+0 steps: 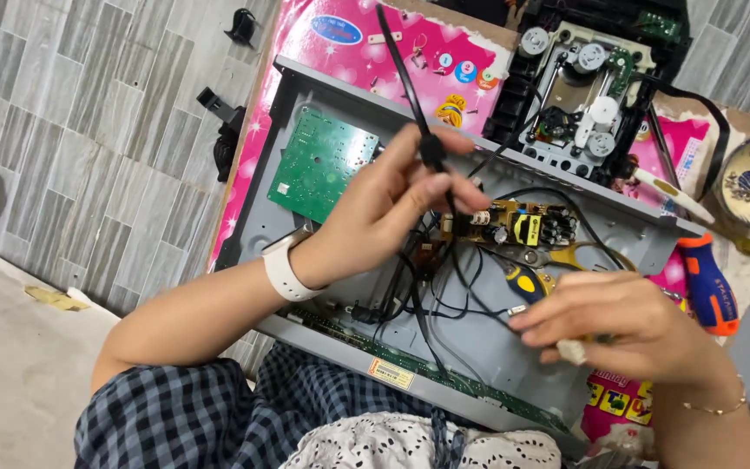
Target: Repairing an electronic device by inspecting, connecting, and securing a power supply board.
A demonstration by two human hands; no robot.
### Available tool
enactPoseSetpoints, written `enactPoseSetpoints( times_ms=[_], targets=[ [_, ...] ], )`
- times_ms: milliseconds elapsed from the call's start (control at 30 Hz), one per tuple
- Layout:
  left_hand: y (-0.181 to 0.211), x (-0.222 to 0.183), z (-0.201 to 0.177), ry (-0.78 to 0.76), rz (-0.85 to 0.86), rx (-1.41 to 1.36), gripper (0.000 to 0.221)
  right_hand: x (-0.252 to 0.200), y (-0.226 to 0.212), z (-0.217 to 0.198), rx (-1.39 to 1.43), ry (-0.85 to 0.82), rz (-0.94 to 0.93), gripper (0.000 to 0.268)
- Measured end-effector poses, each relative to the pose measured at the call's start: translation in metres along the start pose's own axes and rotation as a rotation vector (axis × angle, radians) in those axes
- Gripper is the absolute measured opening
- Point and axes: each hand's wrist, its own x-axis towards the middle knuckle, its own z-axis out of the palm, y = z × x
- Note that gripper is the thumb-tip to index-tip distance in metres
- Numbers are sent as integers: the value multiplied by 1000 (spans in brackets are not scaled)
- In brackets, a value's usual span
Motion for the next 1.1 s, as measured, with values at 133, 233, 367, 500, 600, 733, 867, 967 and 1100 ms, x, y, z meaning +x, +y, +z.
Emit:
enactPoseSetpoints(
  times_ms=[133,233,367,500,600,733,867,967,1100],
  targets=[
    [5,0,2,-53,-75,58,28,3,0,3,69,-4,-15,19],
    [6,0,-1,-58,-37,142,28,10,-2,5,48,29,5,12],
    [6,-1,-3,-39,-57,186,24,8,3,8,-57,24,65,12],
    [0,-3,-7,67,-9,192,21,-4,12,11,-96,161,115,8],
    [-6,-1,-9,247,32,-28,14,-17,13,12,-59,424,192,7],
    [0,0,-16,349,-33,-134,13,-25,7,14,-41,661,316,9],
    [-2,1,-20,403,-33,-181,16,-30,11,18,-124,787,268,8],
    [-5,0,-22,440,-73,-269,13,-34,18,21,-136,823,213,8],
    [-10,-1,-28,508,-217,-478,15,-30,17,23,-171,847,140,5]
  ],
)
